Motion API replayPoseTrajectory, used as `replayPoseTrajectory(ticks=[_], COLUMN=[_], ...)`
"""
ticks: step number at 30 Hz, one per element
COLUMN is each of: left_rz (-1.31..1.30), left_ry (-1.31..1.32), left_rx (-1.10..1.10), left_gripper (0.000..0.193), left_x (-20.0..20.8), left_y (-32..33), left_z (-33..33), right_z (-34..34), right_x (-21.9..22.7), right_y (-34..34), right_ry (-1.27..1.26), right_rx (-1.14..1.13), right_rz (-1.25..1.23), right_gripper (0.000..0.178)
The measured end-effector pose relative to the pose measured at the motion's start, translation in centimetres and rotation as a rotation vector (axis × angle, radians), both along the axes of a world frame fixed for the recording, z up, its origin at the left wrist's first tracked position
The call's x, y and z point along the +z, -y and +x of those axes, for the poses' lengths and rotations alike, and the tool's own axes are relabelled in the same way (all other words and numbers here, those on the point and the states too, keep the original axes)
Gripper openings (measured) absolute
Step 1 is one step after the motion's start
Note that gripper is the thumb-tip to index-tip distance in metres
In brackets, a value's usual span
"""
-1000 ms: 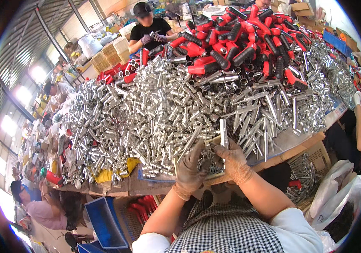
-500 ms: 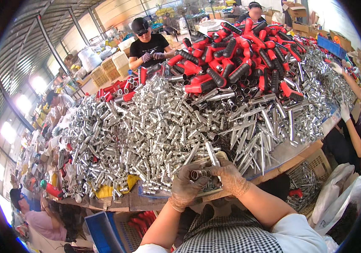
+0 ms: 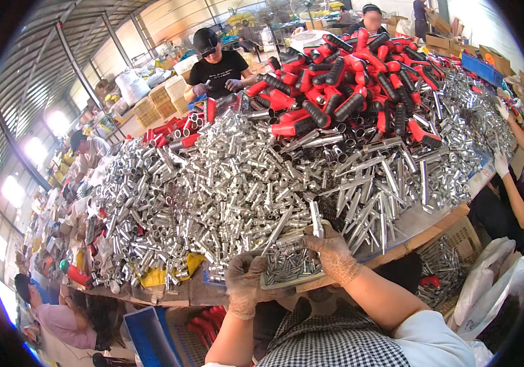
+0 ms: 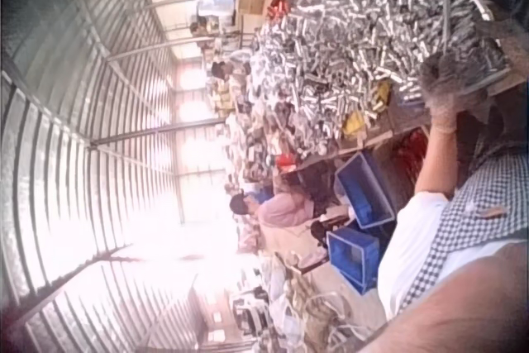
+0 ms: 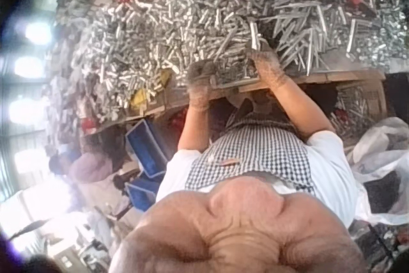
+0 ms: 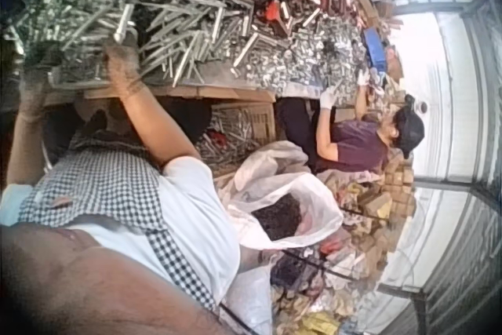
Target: The person assembles tools by inserting small metal pins into metal cylinders, sliding red handles onto the cylinders, and placing the assembled pieces into a basket.
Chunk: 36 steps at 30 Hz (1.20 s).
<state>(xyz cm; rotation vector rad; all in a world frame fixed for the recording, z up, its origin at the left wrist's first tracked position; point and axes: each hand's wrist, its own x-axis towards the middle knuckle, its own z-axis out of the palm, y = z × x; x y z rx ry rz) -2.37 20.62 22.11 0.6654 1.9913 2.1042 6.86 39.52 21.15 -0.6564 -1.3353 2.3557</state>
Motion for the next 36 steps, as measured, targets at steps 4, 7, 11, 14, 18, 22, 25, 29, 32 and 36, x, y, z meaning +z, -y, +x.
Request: replayPoseTrajectory(ticks=[4,7,11,14,18,22,25,29,32,36], left_rz=[0.082,0.064,0.144,0.271,0.350,0.407,0.303,0.293,0.158,0.348], left_ry=[0.187,0.167,0.237,0.225,0.209,0.234,0.302,0.272,0.264,0.308], left_rx=[0.052,0.205,0.248,0.170,0.230,0.230,0.188,0.153,0.169,0.030], left_gripper=[0.020,0.018,0.011,0.012,0.023,0.031,0.033,0.032,0.032,0.033], left_x=[0.2,0.4,0.5,0.2,1.2,2.0,0.1,0.3,-0.5,-0.2], left_y=[2.1,3.9,5.4,5.8,4.7,4.8,6.3,7.5,7.4,7.7], left_z=[0.0,0.3,0.7,0.9,1.6,1.8,1.3,3.1,2.1,2.2], right_z=[-0.2,-0.5,-0.7,-0.9,-1.4,-1.7,-0.4,2.8,3.3,7.4], right_x=[0.2,-1.0,-1.8,-2.6,-3.5,-2.1,0.4,3.9,5.1,4.7], right_y=[0.1,0.3,0.5,0.3,-0.3,0.6,1.3,0.9,0.8,1.4], right_ry=[0.088,0.042,0.030,-0.078,0.054,-0.025,-0.020,-0.031,-0.042,-0.166], right_rx=[-0.004,-0.016,-0.046,-0.085,-0.077,-0.144,-0.169,-0.143,-0.169,0.104], right_rz=[0.120,0.126,0.191,0.112,0.325,0.247,0.101,-0.209,-0.215,0.454], right_gripper=[0.031,0.031,0.033,0.033,0.036,0.034,0.030,0.026,0.035,0.052])
